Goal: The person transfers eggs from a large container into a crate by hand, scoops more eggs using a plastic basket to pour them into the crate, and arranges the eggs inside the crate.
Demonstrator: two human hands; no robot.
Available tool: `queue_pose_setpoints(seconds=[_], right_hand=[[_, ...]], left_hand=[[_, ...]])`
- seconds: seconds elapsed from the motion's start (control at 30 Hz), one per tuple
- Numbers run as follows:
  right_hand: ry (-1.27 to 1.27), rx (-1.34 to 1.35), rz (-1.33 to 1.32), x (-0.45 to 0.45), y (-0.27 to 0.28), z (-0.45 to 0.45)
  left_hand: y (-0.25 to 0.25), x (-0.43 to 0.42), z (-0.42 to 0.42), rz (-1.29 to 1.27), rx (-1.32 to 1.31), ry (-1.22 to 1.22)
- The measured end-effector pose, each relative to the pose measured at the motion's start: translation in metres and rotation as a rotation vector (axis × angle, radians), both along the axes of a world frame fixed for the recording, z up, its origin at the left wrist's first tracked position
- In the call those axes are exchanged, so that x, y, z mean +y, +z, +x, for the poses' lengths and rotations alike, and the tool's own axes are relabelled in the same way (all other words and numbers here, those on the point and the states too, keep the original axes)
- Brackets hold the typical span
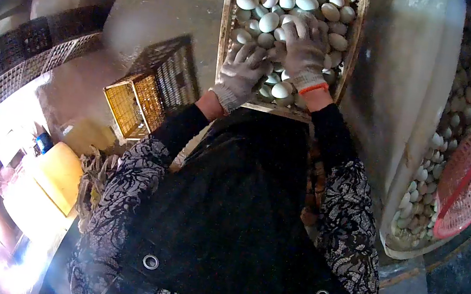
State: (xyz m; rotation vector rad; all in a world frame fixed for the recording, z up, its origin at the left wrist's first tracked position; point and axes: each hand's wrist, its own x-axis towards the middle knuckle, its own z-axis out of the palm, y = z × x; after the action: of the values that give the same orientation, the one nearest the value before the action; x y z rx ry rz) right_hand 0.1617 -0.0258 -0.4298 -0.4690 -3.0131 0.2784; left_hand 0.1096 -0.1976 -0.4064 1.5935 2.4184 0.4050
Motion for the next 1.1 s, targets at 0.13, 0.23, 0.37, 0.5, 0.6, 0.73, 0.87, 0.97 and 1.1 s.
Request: queue_pose_setpoints(seconds=[0.13, 0.23, 0.37, 0.5, 0.6, 0.73, 0.87, 0.97, 1.1], right_hand=[[0.069, 0.142, -0.206, 0.004, -0.006, 0.006], [0.12, 0.108, -0.133, 0.007, -0.005, 0.007], [0.184, 0.108, -0.104, 0.008, 0.005, 0.005], [0.17, 0.096, -0.115, 0.007, 0.023, 0.007], [0.075, 0.261, -0.063, 0.008, 0.01, 0.005], [-0.064, 0.287, -0.129, 0.01, 0.028, -0.022], [-0.01, 0.191, -0.129, 0.017, 0.028, -0.074], [0.016, 0.193, 0.038, 0.024, 0.003, -0.111], [0.122, 0.003, 0.049, 0.025, 0.011, -0.109]], left_hand=[[-0.005, -0.017, 0.011, 0.108, 0.056, 0.049], [-0.012, -0.013, 0.01, 0.067, -0.026, 0.039], [-0.01, -0.006, -0.004, 0.027, -0.067, -0.011], [0.014, 0.011, -0.029, 0.102, 0.03, 0.088], [-0.01, 0.039, -0.068, -0.037, 0.242, 0.218], [-0.031, 0.051, -0.117, -0.054, 0.269, 0.139], [-0.018, 0.059, -0.136, 0.076, 0.388, 0.013], [-0.008, 0.062, -0.136, -0.096, 0.335, 0.085], [-0.017, 0.049, -0.138, -0.16, 0.283, 0.106]])
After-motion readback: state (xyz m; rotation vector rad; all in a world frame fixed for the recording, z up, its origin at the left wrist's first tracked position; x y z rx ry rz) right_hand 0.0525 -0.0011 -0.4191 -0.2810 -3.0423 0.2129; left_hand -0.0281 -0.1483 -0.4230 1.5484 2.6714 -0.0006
